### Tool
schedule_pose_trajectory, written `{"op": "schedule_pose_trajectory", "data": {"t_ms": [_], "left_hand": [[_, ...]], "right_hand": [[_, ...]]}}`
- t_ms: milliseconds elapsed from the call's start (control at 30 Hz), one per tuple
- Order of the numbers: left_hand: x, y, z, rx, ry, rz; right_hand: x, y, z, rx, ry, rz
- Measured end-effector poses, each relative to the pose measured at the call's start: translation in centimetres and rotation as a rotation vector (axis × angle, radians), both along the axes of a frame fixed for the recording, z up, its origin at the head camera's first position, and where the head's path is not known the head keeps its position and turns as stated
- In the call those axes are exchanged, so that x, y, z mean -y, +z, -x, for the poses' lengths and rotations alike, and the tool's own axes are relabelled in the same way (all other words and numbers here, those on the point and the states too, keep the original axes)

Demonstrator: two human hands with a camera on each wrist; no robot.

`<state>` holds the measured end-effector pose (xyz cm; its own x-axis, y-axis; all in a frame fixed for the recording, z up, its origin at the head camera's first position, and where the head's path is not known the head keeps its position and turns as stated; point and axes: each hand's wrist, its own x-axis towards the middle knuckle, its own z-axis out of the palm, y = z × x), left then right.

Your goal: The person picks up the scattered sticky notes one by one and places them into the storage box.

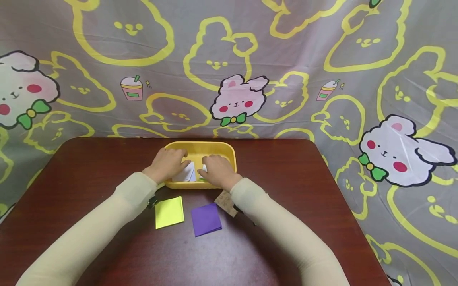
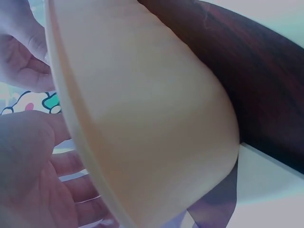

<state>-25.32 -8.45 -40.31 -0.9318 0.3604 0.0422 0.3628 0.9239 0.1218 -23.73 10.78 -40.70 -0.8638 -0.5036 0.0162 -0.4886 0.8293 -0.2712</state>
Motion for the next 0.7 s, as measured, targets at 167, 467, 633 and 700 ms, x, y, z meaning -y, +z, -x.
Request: {"op": "schedule_pose_trajectory", "data": {"t_ms": [167,467,633,700], "left_hand": [[0.2,0.3,-0.4,-0.001,0.001,-0.011],[0.3,0.9,-1.2,-0.030,0.000,-0.031],[0.2,1.0,-1.6,-0.053,-0.019,-0.035],[0.2,1.0,-1.7,-0.071,-0.025,-0.037]], "right_hand": [[-0.1,0.1,-0.2,0.009,-0.007,0.019],[-0.2,0.2,-0.9,-0.010,0.012,0.047],[-0.2,0.5,-1.5,-0.015,0.011,0.047],[-0.2,0.6,-1.7,-0.018,0.012,0.041]]}}
